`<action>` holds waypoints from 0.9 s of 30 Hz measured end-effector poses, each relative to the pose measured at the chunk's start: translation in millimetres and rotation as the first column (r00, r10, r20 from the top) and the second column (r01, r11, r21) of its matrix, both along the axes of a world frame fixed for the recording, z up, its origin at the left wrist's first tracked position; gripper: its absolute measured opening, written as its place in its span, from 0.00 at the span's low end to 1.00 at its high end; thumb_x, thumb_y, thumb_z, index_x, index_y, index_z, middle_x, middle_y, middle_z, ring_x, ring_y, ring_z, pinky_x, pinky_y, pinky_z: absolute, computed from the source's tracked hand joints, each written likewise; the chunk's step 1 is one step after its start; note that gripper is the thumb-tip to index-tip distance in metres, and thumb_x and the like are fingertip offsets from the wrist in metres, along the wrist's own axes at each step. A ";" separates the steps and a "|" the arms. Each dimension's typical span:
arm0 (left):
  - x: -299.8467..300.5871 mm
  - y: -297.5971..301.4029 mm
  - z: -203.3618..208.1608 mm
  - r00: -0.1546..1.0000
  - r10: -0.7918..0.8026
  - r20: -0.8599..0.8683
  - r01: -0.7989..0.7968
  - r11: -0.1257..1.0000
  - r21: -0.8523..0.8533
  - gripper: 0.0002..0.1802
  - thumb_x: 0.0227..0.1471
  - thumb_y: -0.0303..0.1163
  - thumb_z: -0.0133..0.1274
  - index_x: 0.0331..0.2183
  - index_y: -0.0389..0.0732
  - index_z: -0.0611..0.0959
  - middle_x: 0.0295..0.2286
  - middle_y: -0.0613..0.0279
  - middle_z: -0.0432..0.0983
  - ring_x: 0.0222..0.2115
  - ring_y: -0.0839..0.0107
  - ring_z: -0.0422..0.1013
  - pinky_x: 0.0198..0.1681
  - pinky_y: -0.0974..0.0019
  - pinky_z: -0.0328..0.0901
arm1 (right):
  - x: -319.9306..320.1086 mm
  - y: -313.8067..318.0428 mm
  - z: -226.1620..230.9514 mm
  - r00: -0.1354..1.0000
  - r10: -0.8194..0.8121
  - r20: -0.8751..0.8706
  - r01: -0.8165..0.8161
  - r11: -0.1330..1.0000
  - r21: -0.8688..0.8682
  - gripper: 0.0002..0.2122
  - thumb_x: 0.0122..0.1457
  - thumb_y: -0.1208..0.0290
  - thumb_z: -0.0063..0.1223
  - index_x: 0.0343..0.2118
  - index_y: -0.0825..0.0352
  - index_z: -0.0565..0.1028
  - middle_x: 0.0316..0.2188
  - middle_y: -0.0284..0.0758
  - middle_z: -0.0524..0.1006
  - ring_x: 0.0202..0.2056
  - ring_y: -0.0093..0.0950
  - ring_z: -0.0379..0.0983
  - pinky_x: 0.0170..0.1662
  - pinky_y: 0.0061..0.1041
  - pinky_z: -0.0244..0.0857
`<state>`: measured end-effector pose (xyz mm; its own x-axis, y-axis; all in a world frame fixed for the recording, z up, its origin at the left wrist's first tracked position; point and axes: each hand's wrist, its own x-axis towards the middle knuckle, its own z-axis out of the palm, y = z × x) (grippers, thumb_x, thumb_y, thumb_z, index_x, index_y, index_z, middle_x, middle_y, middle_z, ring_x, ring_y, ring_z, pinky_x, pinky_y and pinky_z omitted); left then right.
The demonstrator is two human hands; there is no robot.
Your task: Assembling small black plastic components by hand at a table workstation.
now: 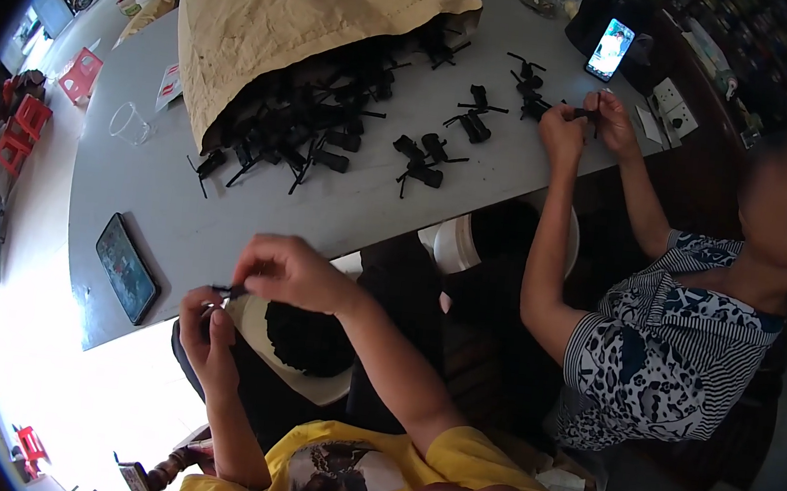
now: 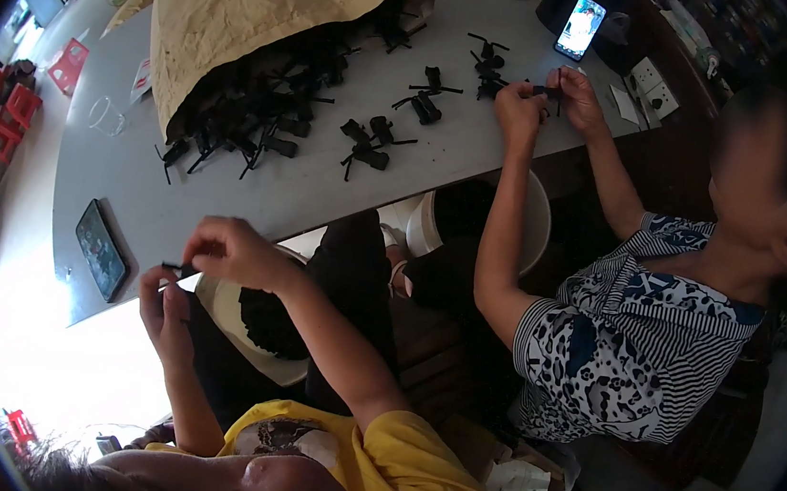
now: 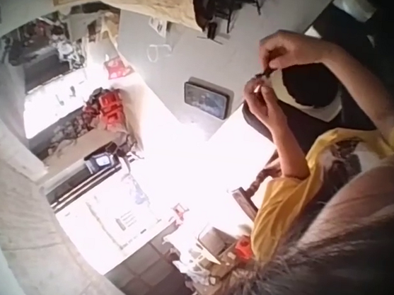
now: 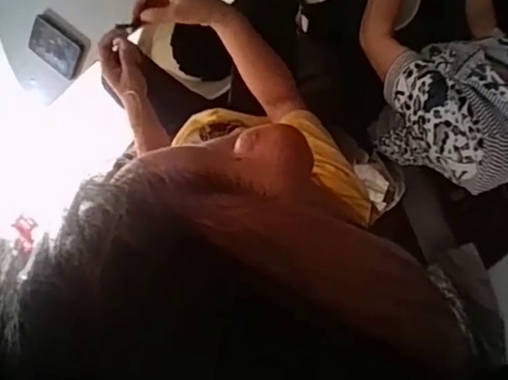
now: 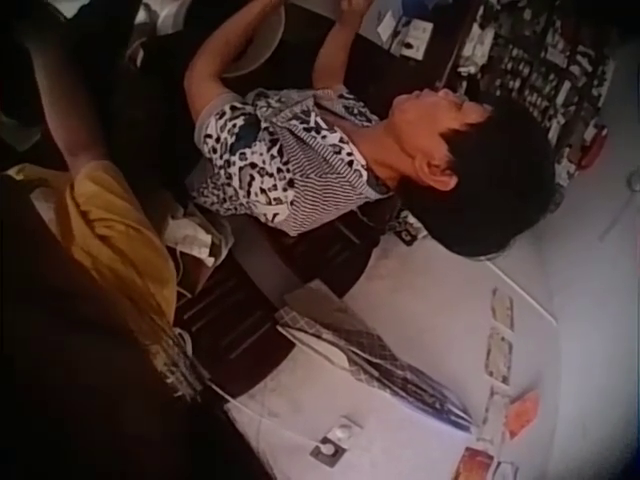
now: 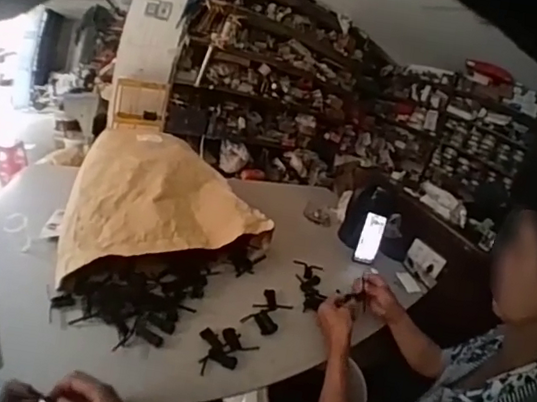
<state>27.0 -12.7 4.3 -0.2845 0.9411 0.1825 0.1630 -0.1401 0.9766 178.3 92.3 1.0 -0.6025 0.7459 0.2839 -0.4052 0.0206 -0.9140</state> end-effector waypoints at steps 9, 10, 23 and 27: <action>13.7 3.3 6.4 0.986 0.112 0.121 -0.120 0.991 0.064 0.07 0.51 0.30 0.48 0.33 0.37 0.70 0.23 0.71 0.62 0.16 0.87 0.54 0.18 0.83 0.48 | -10.0 -11.7 -1.6 0.994 0.052 0.096 -0.045 0.996 -0.079 0.04 0.48 0.78 0.52 0.27 0.70 0.71 0.25 0.31 0.73 0.29 0.18 0.69 0.36 0.17 0.65; 14.1 3.6 6.9 0.983 0.128 0.129 -0.134 0.990 0.039 0.07 0.51 0.29 0.48 0.32 0.38 0.70 0.23 0.70 0.62 0.16 0.87 0.54 0.18 0.83 0.48 | -9.5 -11.9 -1.7 0.994 0.052 0.097 -0.045 0.996 -0.079 0.04 0.48 0.78 0.52 0.27 0.70 0.71 0.25 0.31 0.73 0.29 0.18 0.69 0.36 0.17 0.65; -9.4 -1.7 -9.9 0.972 -0.031 0.233 0.021 0.999 0.045 0.22 0.37 0.44 0.63 0.22 0.39 0.69 0.28 0.68 0.63 0.27 0.80 0.58 0.30 0.77 0.54 | -14.6 -17.0 -3.4 0.993 0.098 0.067 -0.084 0.979 -0.187 0.10 0.56 0.65 0.51 0.25 0.66 0.68 0.15 0.26 0.69 0.13 0.13 0.62 0.15 0.10 0.54; -7.4 2.2 -7.4 0.926 -0.224 0.303 0.235 0.972 -0.002 0.19 0.37 0.37 0.63 0.25 0.41 0.69 0.27 0.68 0.65 0.25 0.82 0.59 0.27 0.79 0.54 | -18.2 -20.6 1.0 1.000 -0.009 0.014 0.007 0.990 0.142 0.10 0.54 0.68 0.53 0.22 0.67 0.67 0.16 0.25 0.68 0.18 0.14 0.62 0.20 0.15 0.55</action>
<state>19.6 -10.4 -3.0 -0.0959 0.9917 0.0858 -0.1689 -0.1012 0.9804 160.1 71.8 2.0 -0.6017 0.7033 0.3786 -0.3910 0.1539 -0.9074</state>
